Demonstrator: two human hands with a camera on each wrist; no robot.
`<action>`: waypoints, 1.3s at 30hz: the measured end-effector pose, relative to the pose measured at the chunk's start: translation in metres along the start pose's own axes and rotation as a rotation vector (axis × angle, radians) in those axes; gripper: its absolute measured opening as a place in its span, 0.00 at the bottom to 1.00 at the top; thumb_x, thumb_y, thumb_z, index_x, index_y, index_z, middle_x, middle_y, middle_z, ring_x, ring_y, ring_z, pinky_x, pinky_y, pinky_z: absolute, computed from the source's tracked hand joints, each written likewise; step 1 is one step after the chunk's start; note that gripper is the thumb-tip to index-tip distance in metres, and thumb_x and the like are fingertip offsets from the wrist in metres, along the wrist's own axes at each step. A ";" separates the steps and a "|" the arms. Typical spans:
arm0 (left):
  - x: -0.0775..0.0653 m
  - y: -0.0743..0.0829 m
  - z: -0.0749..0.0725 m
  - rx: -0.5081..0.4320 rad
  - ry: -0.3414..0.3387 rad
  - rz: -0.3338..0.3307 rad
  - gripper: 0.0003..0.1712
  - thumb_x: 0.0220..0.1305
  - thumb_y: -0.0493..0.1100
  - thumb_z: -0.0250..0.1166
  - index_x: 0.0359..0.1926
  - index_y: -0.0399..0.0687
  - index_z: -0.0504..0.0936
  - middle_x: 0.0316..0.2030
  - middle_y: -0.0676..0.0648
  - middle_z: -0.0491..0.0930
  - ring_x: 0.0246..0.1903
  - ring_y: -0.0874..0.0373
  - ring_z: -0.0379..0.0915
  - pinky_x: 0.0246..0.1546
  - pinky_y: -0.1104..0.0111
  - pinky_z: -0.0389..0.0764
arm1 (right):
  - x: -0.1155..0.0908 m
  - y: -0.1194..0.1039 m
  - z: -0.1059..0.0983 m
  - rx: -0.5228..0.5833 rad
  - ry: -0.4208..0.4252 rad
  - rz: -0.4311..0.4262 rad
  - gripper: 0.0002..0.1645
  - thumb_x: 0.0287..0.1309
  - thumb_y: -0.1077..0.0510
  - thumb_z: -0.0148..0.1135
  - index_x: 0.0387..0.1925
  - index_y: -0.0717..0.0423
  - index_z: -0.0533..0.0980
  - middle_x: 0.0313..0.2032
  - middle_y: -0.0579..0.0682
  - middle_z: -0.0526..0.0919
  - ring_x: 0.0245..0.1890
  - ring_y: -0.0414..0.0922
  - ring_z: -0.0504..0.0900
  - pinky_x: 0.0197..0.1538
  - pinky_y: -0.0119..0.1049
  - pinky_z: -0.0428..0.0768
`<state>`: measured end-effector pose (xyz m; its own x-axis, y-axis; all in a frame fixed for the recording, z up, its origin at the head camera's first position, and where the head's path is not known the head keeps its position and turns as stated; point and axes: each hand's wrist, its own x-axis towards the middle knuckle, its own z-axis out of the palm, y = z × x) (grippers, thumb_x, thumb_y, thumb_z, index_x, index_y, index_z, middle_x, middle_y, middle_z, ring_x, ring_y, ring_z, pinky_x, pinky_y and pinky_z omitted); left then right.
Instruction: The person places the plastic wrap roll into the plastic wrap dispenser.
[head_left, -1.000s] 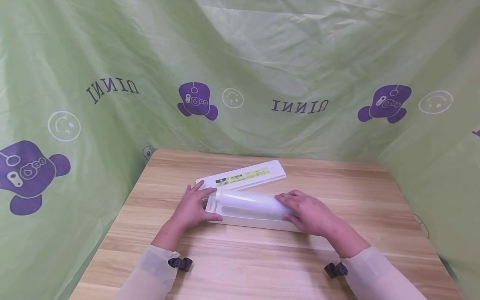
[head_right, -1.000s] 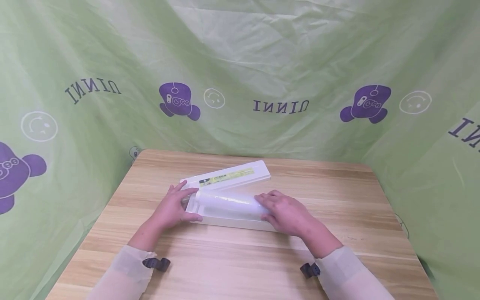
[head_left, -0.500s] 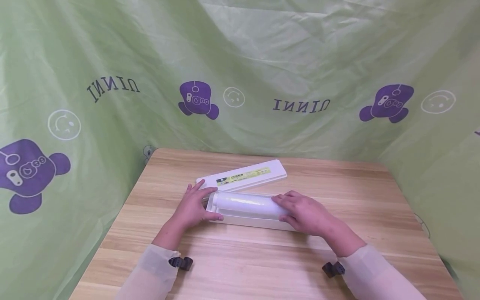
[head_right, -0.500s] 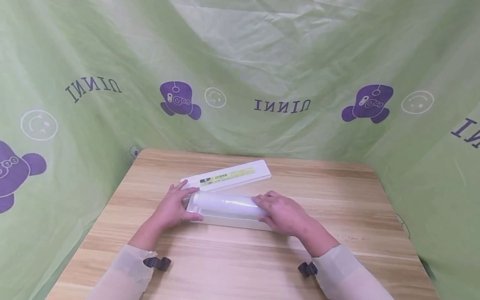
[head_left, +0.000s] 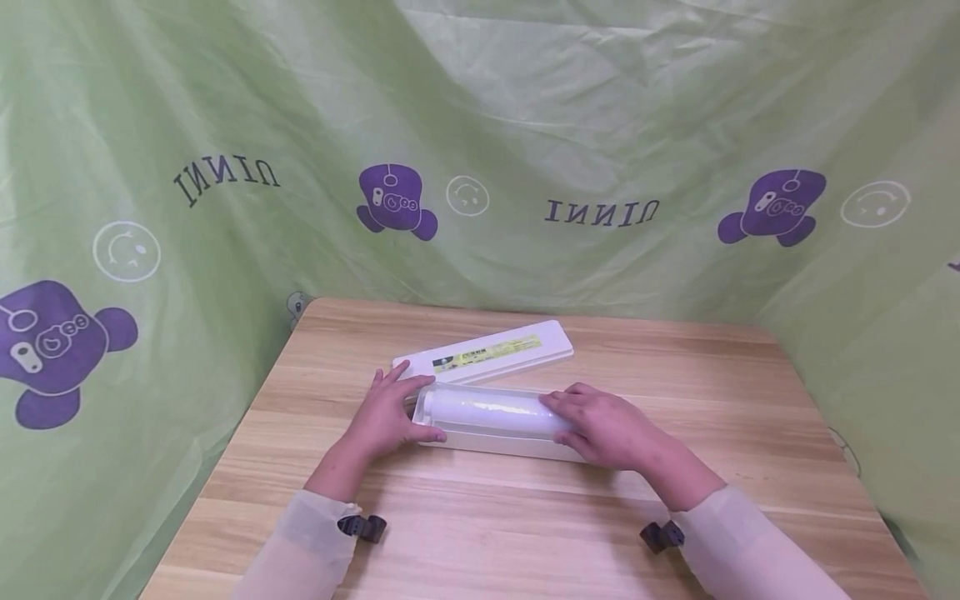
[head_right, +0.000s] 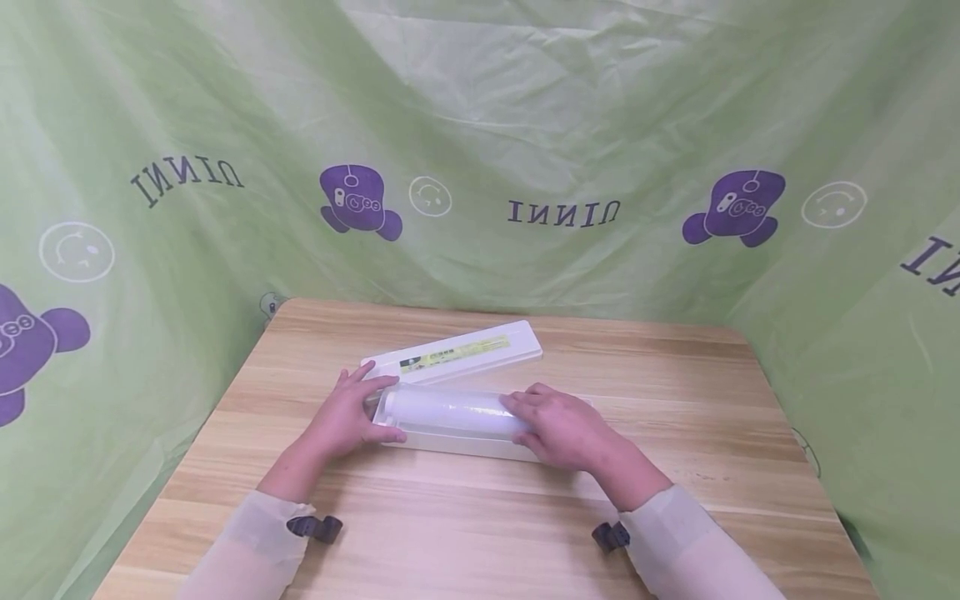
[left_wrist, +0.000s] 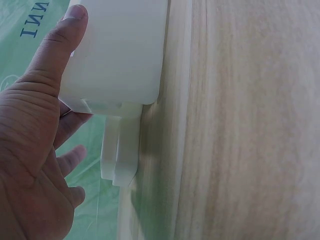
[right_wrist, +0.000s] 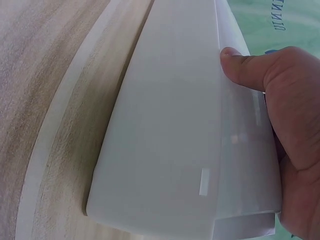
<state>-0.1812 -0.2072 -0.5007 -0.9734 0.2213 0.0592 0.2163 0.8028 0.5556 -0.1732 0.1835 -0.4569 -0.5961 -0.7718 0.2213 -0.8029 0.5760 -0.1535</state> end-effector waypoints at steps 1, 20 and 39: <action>0.000 0.000 0.000 0.002 -0.002 0.001 0.64 0.27 0.79 0.80 0.69 0.58 0.79 0.73 0.43 0.70 0.80 0.42 0.47 0.80 0.43 0.36 | 0.000 0.000 0.001 -0.001 0.000 -0.001 0.36 0.64 0.49 0.72 0.69 0.59 0.75 0.60 0.53 0.84 0.56 0.48 0.82 0.56 0.47 0.85; 0.000 0.000 0.001 0.001 0.010 0.018 0.62 0.29 0.76 0.82 0.69 0.56 0.79 0.72 0.42 0.71 0.79 0.42 0.48 0.79 0.42 0.37 | 0.008 -0.003 0.000 0.029 -0.061 0.009 0.35 0.65 0.50 0.71 0.69 0.57 0.75 0.62 0.49 0.83 0.55 0.47 0.82 0.56 0.46 0.85; 0.001 -0.001 0.002 0.002 0.005 0.017 0.62 0.29 0.76 0.82 0.69 0.56 0.79 0.72 0.43 0.72 0.79 0.42 0.48 0.80 0.44 0.37 | 0.014 0.003 0.004 0.172 -0.177 0.063 0.32 0.71 0.53 0.64 0.71 0.61 0.72 0.65 0.53 0.80 0.62 0.51 0.80 0.66 0.51 0.78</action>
<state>-0.1824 -0.2072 -0.5028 -0.9698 0.2326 0.0728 0.2334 0.7998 0.5530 -0.1842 0.1730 -0.4583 -0.6255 -0.7793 0.0367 -0.7445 0.5822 -0.3266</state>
